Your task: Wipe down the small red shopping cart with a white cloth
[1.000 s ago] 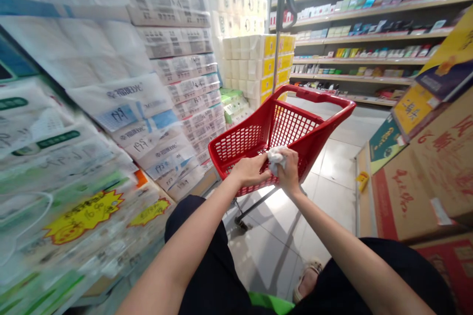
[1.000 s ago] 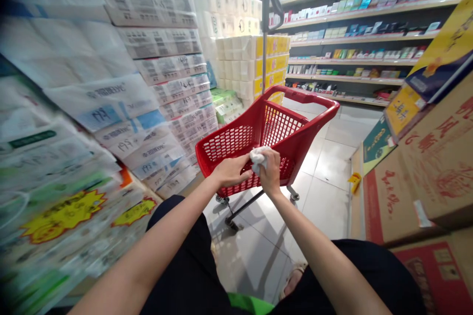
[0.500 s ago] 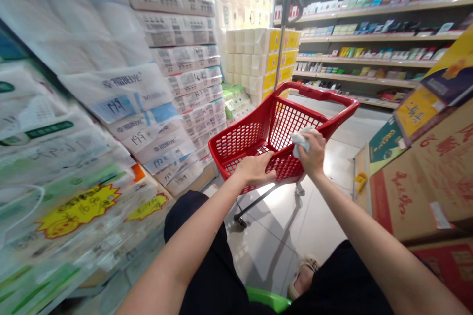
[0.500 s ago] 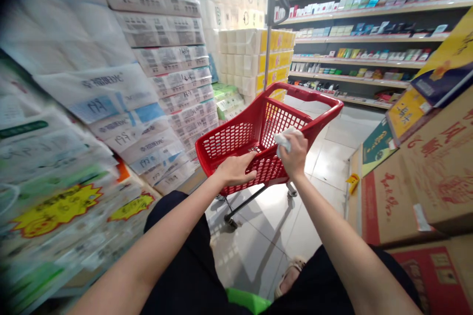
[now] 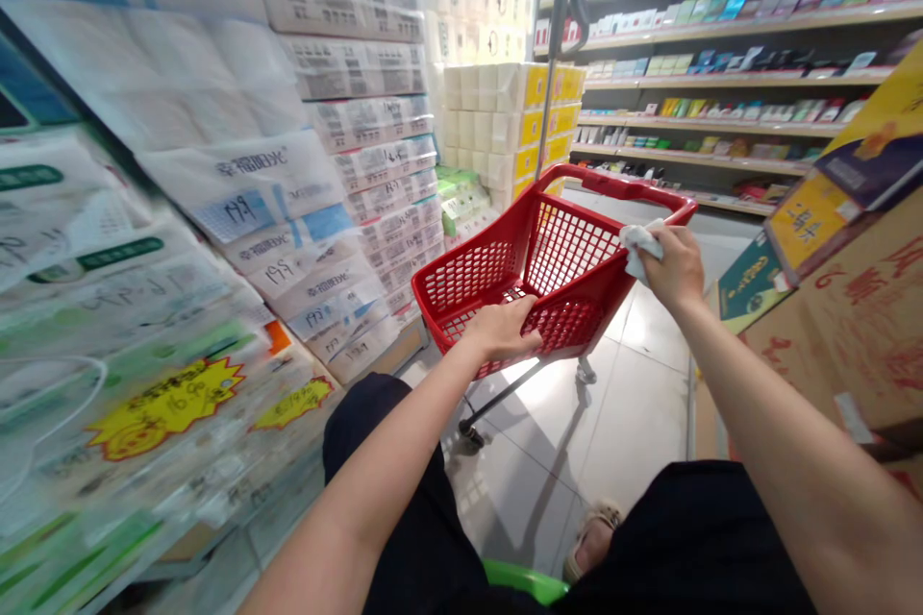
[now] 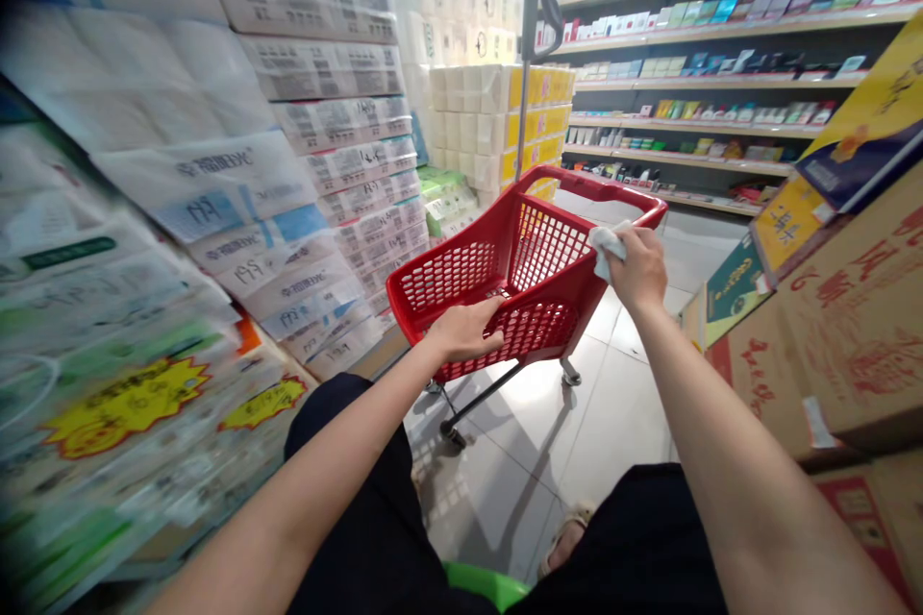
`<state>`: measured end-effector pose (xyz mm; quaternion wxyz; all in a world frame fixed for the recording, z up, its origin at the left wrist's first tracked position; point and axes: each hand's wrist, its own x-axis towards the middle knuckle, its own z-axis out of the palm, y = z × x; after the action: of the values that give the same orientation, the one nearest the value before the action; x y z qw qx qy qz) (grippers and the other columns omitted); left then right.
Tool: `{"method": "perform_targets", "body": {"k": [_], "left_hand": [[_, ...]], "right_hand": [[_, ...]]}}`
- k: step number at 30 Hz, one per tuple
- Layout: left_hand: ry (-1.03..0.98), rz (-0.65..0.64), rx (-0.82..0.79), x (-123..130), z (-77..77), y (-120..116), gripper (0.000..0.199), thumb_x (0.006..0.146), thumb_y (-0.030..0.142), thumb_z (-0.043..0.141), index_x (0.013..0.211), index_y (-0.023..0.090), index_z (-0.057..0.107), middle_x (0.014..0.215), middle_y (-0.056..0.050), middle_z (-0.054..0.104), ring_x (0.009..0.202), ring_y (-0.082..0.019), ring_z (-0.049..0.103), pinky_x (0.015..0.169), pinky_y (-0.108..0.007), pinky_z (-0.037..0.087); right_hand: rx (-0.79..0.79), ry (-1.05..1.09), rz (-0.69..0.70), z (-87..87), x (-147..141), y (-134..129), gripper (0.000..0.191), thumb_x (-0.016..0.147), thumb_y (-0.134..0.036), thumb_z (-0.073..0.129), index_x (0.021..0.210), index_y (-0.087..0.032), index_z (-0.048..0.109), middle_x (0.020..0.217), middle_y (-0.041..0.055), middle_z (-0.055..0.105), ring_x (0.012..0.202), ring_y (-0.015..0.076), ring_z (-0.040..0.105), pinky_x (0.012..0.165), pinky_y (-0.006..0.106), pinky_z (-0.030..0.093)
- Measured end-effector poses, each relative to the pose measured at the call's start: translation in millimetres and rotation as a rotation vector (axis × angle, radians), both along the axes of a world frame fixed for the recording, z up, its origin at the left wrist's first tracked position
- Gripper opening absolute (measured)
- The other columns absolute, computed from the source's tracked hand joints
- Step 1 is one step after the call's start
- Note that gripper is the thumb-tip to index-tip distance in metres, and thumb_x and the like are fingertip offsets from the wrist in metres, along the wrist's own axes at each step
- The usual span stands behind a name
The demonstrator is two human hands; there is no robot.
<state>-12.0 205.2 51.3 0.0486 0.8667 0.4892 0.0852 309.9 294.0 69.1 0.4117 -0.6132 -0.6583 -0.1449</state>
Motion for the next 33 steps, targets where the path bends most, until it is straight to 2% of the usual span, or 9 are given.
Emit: {"method": "perform_targets", "body": {"k": [3,7,10,14,18,21,24,30,33], "left_hand": [[0.006,0.000,0.003,1.4,1.0,0.3,0.052,0.089,0.050,0.047,0.136,0.028,0.040,0.123,-0.005,0.067,0.099,-0.031,0.070,0.083,-0.041,0.055],[0.005,0.024,0.005,2.8,2.1,1.1,0.052,0.088,0.050,0.048,0.133,0.025,0.042,0.121,-0.007,0.067,0.101,-0.031,0.069,0.084,-0.039,0.054],[0.012,0.065,-0.008,2.5,3.4,0.4,0.051,0.090,0.053,0.046,0.132,0.024,0.043,0.119,-0.008,0.068,0.101,-0.031,0.069,0.084,-0.038,0.054],[0.026,0.049,-0.024,1.8,5.5,-0.4,0.050,0.090,0.047,0.048,0.135,0.026,0.041,0.121,-0.007,0.067,0.105,-0.029,0.068,0.086,-0.038,0.053],[0.005,0.030,-0.011,4.7,4.5,1.1,0.047,0.089,0.047,0.048,0.131,0.026,0.043,0.122,-0.006,0.067,0.102,-0.030,0.068,0.084,-0.039,0.053],[-0.019,0.022,-0.009,8.3,2.8,2.3,0.045,0.088,0.047,0.049,0.126,0.026,0.045,0.122,-0.006,0.067,0.099,-0.030,0.069,0.083,-0.040,0.054],[-0.024,0.025,-0.021,10.9,2.6,2.5,0.045,0.087,0.048,0.049,0.126,0.024,0.045,0.124,-0.008,0.066,0.099,-0.031,0.069,0.083,-0.041,0.054],[-0.054,0.092,-0.057,10.9,2.9,3.4,0.043,0.093,0.045,0.043,0.129,0.022,0.042,0.122,-0.011,0.066,0.107,-0.031,0.067,0.087,-0.040,0.052],[-0.085,0.103,-0.067,8.8,2.2,4.3,0.040,0.094,0.043,0.041,0.127,0.021,0.041,0.115,-0.011,0.069,0.104,-0.031,0.068,0.084,-0.039,0.053]], "right_hand": [[-0.029,0.030,-0.005,-17.0,-32.7,-18.5,0.034,0.090,-0.048,0.051,0.106,-0.021,0.062,0.110,0.0119,0.057,0.099,0.0253,0.055,0.080,0.037,0.046],[-0.102,0.025,0.231,-49.9,-114.9,-62.4,0.027,0.093,-0.044,0.049,0.106,-0.024,0.061,0.107,0.0086,0.057,0.090,0.0217,0.058,0.071,0.032,0.046],[-0.142,-0.022,0.364,-56.6,-146.2,-80.8,0.023,0.095,-0.039,0.049,0.110,-0.026,0.059,0.109,0.0066,0.059,0.094,0.0204,0.059,0.069,0.029,0.046],[-0.190,-0.186,0.347,-31.7,-113.4,-62.2,0.019,0.093,-0.038,0.052,0.105,-0.026,0.061,0.110,0.0059,0.061,0.099,0.0213,0.058,0.067,0.029,0.043],[-0.185,-0.195,0.036,3.3,-48.3,-20.5,0.026,0.093,-0.043,0.051,0.103,-0.023,0.064,0.113,0.0099,0.060,0.101,0.0250,0.054,0.064,0.030,0.040],[-0.166,-0.201,-0.103,14.6,-27.1,-3.2,0.031,0.093,-0.047,0.049,0.104,-0.022,0.065,0.113,0.0125,0.059,0.102,0.0273,0.052,0.067,0.033,0.040],[-0.157,-0.239,-0.096,7.5,-45.0,-7.6,0.032,0.093,-0.046,0.048,0.101,-0.020,0.065,0.110,0.0133,0.059,0.101,0.0276,0.051,0.066,0.033,0.040],[-0.166,-0.325,0.181,-25.0,-134.1,-53.5,0.021,0.094,-0.038,0.048,0.092,-0.021,0.060,0.100,0.0103,0.059,0.093,0.0227,0.054,0.063,0.030,0.039],[-0.197,-0.380,0.248,-25.5,-148.4,-62.5,0.019,0.095,-0.036,0.047,0.093,-0.022,0.060,0.101,0.0100,0.060,0.093,0.0222,0.055,0.061,0.030,0.037]]}}
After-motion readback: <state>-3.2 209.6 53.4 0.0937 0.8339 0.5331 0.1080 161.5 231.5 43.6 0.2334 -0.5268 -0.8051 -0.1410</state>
